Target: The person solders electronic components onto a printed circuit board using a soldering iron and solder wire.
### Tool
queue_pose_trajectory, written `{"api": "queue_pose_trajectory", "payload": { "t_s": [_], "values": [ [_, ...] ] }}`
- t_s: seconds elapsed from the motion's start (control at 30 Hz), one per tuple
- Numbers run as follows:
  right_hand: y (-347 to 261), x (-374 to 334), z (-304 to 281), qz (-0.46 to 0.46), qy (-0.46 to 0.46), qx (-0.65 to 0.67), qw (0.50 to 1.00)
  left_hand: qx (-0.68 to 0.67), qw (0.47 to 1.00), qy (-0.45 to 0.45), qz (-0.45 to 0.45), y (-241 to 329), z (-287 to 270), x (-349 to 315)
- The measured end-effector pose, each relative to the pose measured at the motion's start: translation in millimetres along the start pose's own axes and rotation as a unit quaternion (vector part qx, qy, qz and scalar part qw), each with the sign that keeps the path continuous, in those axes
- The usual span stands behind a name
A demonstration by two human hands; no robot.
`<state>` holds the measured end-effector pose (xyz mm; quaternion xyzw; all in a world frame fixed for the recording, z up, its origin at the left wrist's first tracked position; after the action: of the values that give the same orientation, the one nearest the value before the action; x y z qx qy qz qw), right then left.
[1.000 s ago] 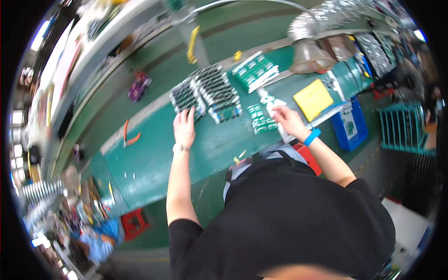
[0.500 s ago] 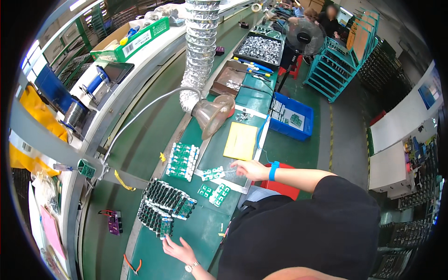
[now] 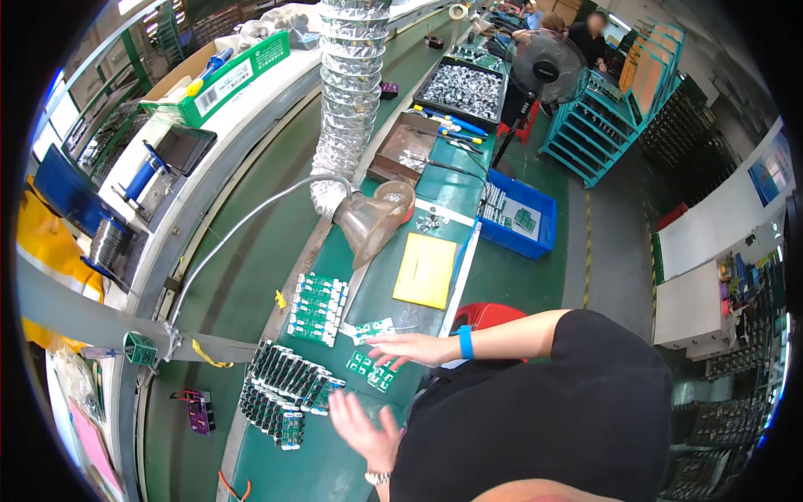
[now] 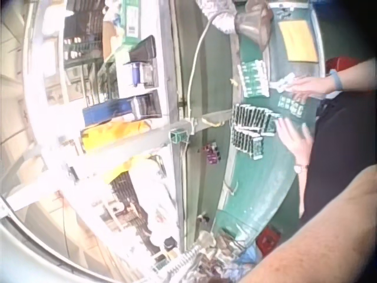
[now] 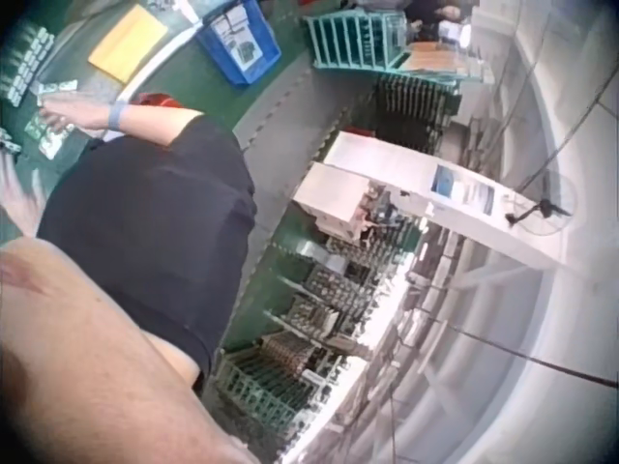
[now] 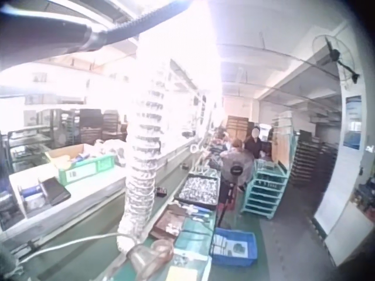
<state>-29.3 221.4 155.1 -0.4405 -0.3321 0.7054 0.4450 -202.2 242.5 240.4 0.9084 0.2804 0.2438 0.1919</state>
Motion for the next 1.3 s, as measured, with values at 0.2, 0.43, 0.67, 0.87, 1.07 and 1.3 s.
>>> {"api": "queue_pose_trajectory", "payload": {
  "t_s": [0.2, 0.43, 0.67, 0.87, 1.07, 1.3],
  "values": [
    [-45, 18, 25, 0.036, -0.125, 0.363, 0.923, -0.062, 0.986, -0.044, 0.149, 26, 93, 86],
    [-128, -13, -18, -0.070, -0.173, 0.232, 0.955, -0.122, 0.989, -0.055, -0.068, -12, 116, 128],
    [-117, -24, 34, -0.414, -0.058, -0.539, 0.731, -0.836, 0.526, 0.007, -0.153, 14, 131, 122],
    [-90, -47, -6, -0.258, 0.074, -0.651, 0.710, -0.893, 0.441, -0.059, -0.067, 71, 60, 89],
    [-30, -42, 8, -0.178, 0.054, 0.126, 0.974, -0.254, 0.962, -0.016, 0.096, 133, 24, 69],
    [-76, -116, 88, -0.161, -0.155, 0.238, 0.945, -0.033, 0.998, 0.015, 0.056, 90, 43, 42]
  ]
}}
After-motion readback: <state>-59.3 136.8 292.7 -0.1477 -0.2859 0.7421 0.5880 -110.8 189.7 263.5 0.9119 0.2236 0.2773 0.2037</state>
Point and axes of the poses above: each hand's wrist, its own x-axis towards the middle knuckle, its own z-axis out of the palm, y = z × x, the point moved 8 cm from there along x, towards the middle knuckle, and after that the axes turned 11 degrees about -y, right-handed, at the moved point
